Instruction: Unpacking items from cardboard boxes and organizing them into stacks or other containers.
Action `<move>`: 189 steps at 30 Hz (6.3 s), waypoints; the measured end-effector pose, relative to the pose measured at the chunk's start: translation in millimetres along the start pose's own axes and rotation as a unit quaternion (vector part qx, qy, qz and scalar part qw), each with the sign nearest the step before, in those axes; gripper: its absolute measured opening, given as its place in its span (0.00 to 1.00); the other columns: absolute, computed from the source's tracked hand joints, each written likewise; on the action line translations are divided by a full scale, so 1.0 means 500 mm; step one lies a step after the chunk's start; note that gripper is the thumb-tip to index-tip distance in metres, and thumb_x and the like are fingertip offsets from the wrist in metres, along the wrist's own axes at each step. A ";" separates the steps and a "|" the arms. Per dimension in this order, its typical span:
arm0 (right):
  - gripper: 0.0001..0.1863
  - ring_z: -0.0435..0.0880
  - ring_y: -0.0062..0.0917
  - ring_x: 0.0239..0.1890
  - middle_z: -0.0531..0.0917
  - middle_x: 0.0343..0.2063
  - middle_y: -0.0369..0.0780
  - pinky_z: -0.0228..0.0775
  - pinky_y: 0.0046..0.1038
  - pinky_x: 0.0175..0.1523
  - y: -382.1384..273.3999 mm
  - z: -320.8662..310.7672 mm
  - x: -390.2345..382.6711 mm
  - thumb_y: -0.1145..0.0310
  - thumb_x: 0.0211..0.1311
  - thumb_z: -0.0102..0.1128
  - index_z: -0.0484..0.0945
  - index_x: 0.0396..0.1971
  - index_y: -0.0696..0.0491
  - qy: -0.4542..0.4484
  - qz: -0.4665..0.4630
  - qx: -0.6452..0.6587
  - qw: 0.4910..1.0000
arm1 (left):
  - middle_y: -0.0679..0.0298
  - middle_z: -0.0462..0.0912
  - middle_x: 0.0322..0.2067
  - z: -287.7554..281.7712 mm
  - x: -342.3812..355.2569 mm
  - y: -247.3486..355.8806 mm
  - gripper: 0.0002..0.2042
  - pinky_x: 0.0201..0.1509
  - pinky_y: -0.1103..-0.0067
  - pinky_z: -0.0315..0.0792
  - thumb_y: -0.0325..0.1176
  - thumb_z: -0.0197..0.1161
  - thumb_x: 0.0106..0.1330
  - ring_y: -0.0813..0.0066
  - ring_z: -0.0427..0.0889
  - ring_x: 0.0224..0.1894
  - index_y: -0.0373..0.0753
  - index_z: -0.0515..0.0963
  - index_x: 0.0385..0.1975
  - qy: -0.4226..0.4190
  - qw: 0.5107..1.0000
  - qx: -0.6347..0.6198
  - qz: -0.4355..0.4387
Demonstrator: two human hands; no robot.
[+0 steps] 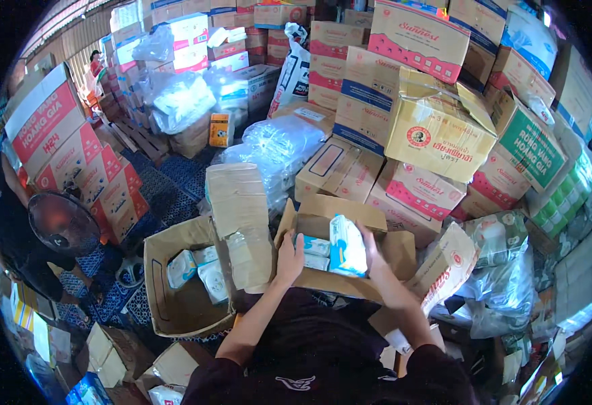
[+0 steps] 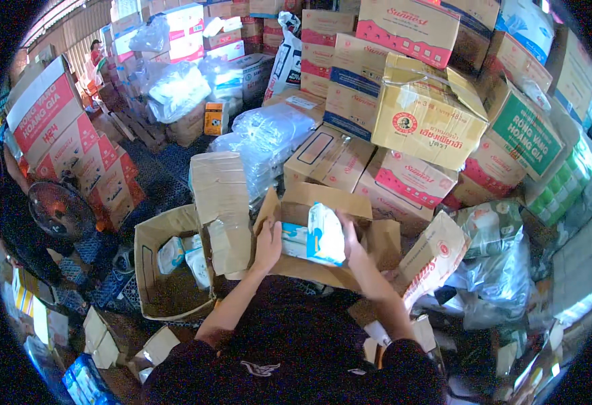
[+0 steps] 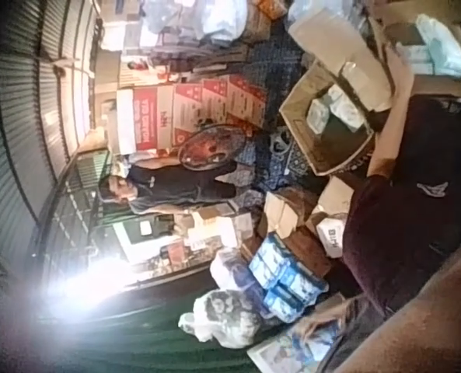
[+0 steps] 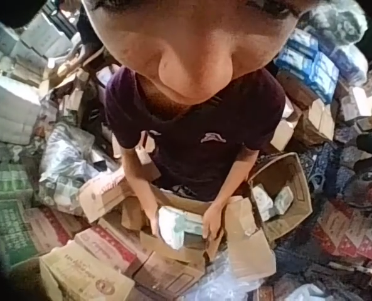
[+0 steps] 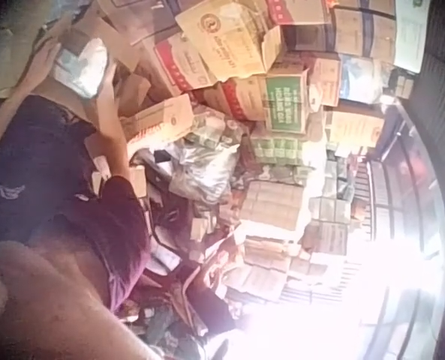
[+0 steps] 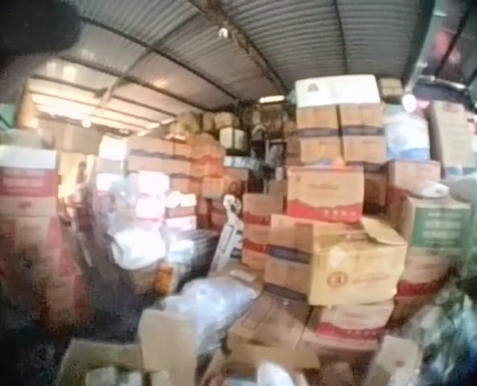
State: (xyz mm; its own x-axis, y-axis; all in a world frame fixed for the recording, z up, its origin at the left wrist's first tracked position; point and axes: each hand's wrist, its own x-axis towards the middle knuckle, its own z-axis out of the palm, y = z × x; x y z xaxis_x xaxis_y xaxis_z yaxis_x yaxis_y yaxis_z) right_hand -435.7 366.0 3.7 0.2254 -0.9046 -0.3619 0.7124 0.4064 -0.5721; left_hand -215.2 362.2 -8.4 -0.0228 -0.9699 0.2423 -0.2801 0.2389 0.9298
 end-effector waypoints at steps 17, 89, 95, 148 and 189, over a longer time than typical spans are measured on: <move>0.25 0.78 0.30 0.42 0.78 0.42 0.44 0.69 0.31 0.50 0.105 -0.001 0.015 0.53 0.57 0.49 0.69 0.46 0.59 -0.041 0.015 -0.095 0.995 | 0.62 0.78 0.34 -0.004 0.008 -0.023 0.27 0.40 0.79 0.67 0.51 0.59 0.55 0.75 0.75 0.36 0.30 0.72 0.41 -0.219 0.949 -0.099 -0.203; 0.31 0.70 0.37 0.54 0.67 0.55 0.47 0.60 0.31 0.57 0.159 0.111 0.061 0.67 0.57 0.51 0.53 0.61 0.51 -0.167 -0.162 -0.738 0.633 | 0.45 0.78 0.34 -0.570 -0.128 -0.510 0.24 0.46 0.66 0.69 0.45 0.65 0.39 0.51 0.76 0.44 0.35 0.77 0.34 0.159 0.858 0.387 -0.298; 0.32 0.71 0.41 0.50 0.71 0.51 0.49 0.63 0.34 0.53 0.115 0.093 0.076 0.65 0.55 0.50 0.52 0.62 0.48 -0.183 -0.170 -0.741 0.623 | 0.45 0.75 0.42 -0.555 -0.114 -0.500 0.29 0.49 0.66 0.68 0.45 0.64 0.38 0.49 0.73 0.48 0.37 0.73 0.43 -0.008 0.881 0.378 -0.285; 0.31 0.80 0.35 0.35 0.81 0.31 0.47 0.70 0.32 0.43 -0.112 -0.031 -0.034 0.48 0.32 0.67 0.78 0.33 0.58 -0.005 -0.101 -0.754 0.649 | 0.55 0.79 0.27 -0.024 -0.019 -0.006 0.11 0.41 0.68 0.70 0.35 0.56 0.55 0.59 0.78 0.32 0.38 0.74 0.35 -0.197 0.895 0.343 0.207; 0.38 0.70 0.27 0.51 0.67 0.54 0.43 0.61 0.24 0.48 0.048 -0.003 -0.028 0.58 0.56 0.53 0.48 0.62 0.56 -0.215 0.001 -0.368 0.905 | 0.58 0.78 0.25 -0.128 0.004 0.077 0.21 0.32 0.77 0.70 0.43 0.69 0.45 0.71 0.77 0.27 0.30 0.72 0.28 0.079 0.987 -0.056 -0.129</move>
State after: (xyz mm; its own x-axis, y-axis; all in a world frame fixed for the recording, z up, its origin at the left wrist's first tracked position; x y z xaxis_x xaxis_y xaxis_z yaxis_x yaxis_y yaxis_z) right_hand -422.5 388.7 -6.2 0.5762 -0.8062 -0.1343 0.1128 0.2412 -0.9639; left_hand -164.4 372.6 45.5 0.1886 -0.9817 0.0255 -0.1482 -0.0028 0.9889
